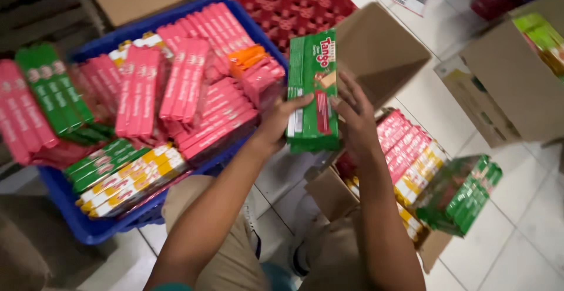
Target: The person packs various snack packets, including pink, green, and yellow packages, from a blue crate into a cardboard box. The person repeatedly picks up stacks of snacks and places them into the box, organizing them by color and type.
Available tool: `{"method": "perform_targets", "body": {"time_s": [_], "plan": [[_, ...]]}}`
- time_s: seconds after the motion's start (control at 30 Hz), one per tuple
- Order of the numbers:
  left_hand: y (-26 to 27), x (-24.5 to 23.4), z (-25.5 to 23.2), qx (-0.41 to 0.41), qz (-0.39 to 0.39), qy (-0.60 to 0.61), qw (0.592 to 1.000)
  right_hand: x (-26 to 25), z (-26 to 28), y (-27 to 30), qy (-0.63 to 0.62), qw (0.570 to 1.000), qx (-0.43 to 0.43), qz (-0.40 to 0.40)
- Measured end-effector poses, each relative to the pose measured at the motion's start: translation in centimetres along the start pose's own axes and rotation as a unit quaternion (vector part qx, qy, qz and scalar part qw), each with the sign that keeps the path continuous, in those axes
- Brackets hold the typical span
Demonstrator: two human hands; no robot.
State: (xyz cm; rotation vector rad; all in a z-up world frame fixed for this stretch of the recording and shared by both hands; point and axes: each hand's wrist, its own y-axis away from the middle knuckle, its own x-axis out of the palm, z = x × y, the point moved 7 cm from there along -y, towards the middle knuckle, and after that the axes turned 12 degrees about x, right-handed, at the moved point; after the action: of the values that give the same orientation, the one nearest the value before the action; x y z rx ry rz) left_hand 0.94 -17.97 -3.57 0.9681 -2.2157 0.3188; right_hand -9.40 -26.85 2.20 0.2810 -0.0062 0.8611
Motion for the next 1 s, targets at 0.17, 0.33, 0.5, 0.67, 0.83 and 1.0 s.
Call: {"method": "perform_targets", "body": {"time_s": [0.17, 0.33, 0.5, 0.67, 0.83, 1.0], "plan": [[-5.8, -5.5, -4.7, 0.087, -0.052, -0.052, 0.993, 0.2, -0.8, -2.0, 0.014, 1.0, 0.02, -0.013], [-11.9, -10.2, -6.3, 0.061, -0.162, -0.084, 0.981, -1.0, -2.7, -4.2, 0.044, 0.997, 0.042, -0.04], [-16.9, -12.8, -6.9, 0.062, -0.227, -0.149, 0.96, -2.6, -3.8, -6.1, 0.09, 0.992, 0.054, -0.075], [-15.1, -13.8, -8.2, 0.011, -0.244, -0.255, 0.936, -1.9, -2.6, -5.4, 0.114, 0.987, 0.072, -0.09], [-14.0, -16.0, -9.0, -0.013, -0.234, -0.475, 0.848, -2.8, -3.2, -6.5, 0.135, 0.984, 0.072, -0.093], [-14.1, -16.0, -8.6, 0.072, -0.181, -0.499, 0.845, -3.3, -2.8, -6.3, 0.157, 0.981, 0.058, -0.099]]}}
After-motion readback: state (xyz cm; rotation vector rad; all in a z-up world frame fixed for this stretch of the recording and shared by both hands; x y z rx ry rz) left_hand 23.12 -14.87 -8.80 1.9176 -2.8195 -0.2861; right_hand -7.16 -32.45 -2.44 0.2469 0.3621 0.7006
